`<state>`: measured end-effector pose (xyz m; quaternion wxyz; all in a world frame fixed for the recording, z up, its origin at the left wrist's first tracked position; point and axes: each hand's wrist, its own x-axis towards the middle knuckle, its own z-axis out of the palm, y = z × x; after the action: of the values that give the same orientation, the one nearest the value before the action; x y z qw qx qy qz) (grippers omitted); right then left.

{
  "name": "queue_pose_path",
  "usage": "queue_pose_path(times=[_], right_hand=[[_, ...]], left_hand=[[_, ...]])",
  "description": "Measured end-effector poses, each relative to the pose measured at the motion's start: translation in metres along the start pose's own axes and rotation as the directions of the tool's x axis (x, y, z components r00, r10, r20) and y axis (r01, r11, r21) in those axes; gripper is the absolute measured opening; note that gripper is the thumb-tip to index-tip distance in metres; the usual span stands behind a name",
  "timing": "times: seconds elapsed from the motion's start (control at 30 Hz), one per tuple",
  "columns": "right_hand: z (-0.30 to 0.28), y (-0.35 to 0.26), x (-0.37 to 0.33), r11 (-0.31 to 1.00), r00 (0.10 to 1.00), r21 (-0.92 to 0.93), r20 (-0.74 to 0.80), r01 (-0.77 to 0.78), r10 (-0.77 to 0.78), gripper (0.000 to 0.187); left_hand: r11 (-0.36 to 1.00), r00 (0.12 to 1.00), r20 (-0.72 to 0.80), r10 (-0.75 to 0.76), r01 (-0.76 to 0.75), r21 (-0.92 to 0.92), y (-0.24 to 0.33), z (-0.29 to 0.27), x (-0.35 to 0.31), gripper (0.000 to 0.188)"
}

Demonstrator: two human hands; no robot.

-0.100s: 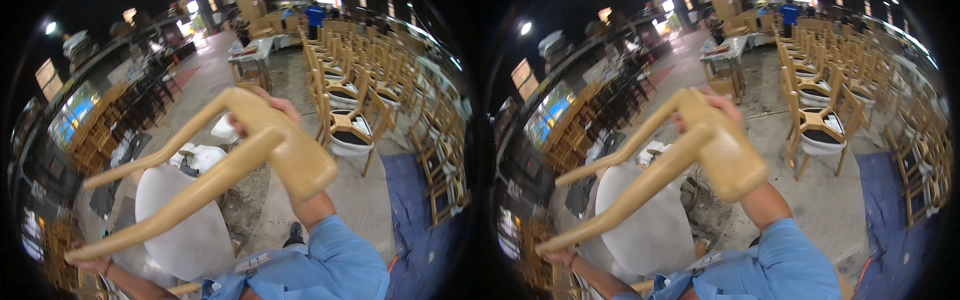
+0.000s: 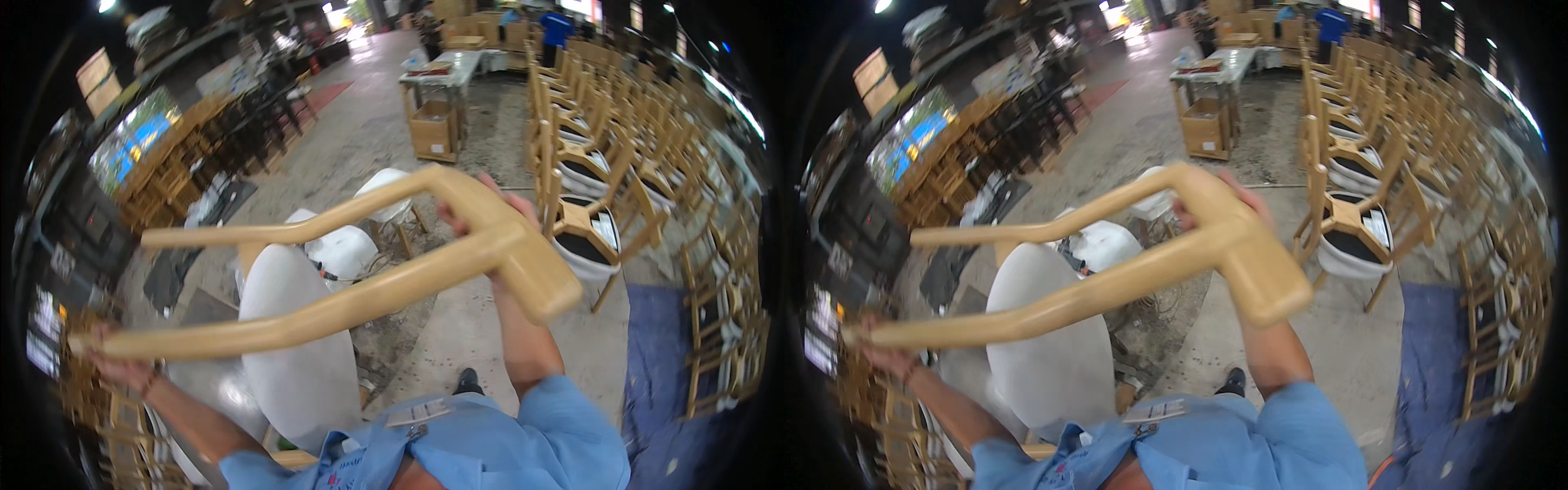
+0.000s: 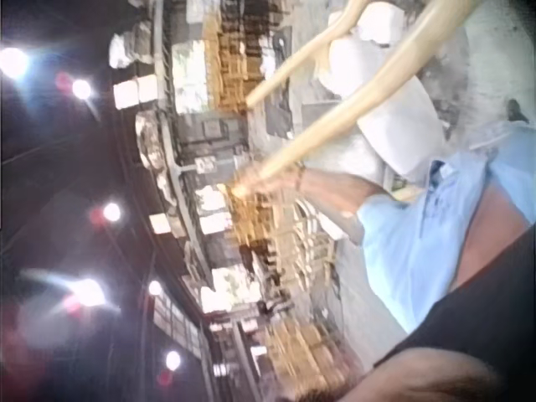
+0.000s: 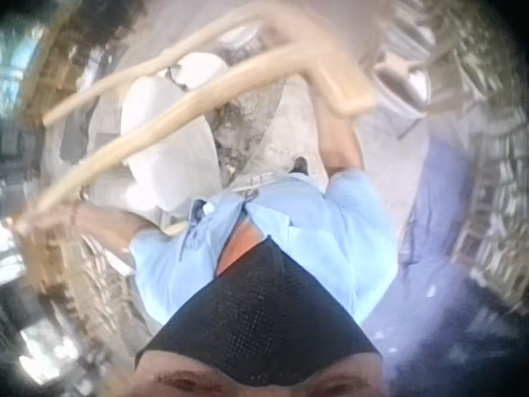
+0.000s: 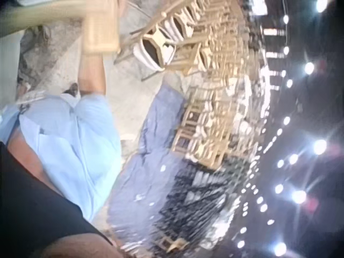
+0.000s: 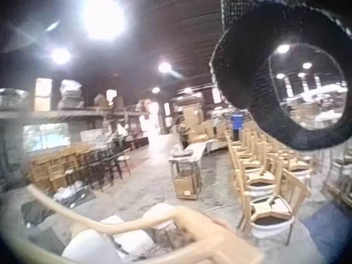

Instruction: The person assembles wooden chairs by attaching legs to chair seats using a rubber mallet and smoothing the leg ends with a handheld rotary sander. The person repeatedly picks up chair seats, inserts legs, taps them into place, and sands the leg tips before stacking the finished chairs.

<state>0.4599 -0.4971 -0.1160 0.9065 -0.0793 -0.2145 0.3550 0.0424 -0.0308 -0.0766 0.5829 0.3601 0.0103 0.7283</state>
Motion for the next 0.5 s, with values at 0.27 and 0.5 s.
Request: queue_pose_path(times=[0.27, 0.5], right_hand=[[-0.201, -0.103, -0.036, 0.996, 0.890, -0.083, -0.456, -0.040, -0.002, 0.065], [-0.300, -0.104, -0.051, 0.826, 0.763, -0.397, -0.644, -0.400, 0.060, 0.058]], left_hand=[[0.929, 0.784, 0.499, -0.370, 0.328, 0.173, -0.181, 0.337, 0.007, 0.014], [0.870, 0.600, 0.657, -0.456, 0.457, 0.185, -0.370, 0.472, -0.035, 0.016]])
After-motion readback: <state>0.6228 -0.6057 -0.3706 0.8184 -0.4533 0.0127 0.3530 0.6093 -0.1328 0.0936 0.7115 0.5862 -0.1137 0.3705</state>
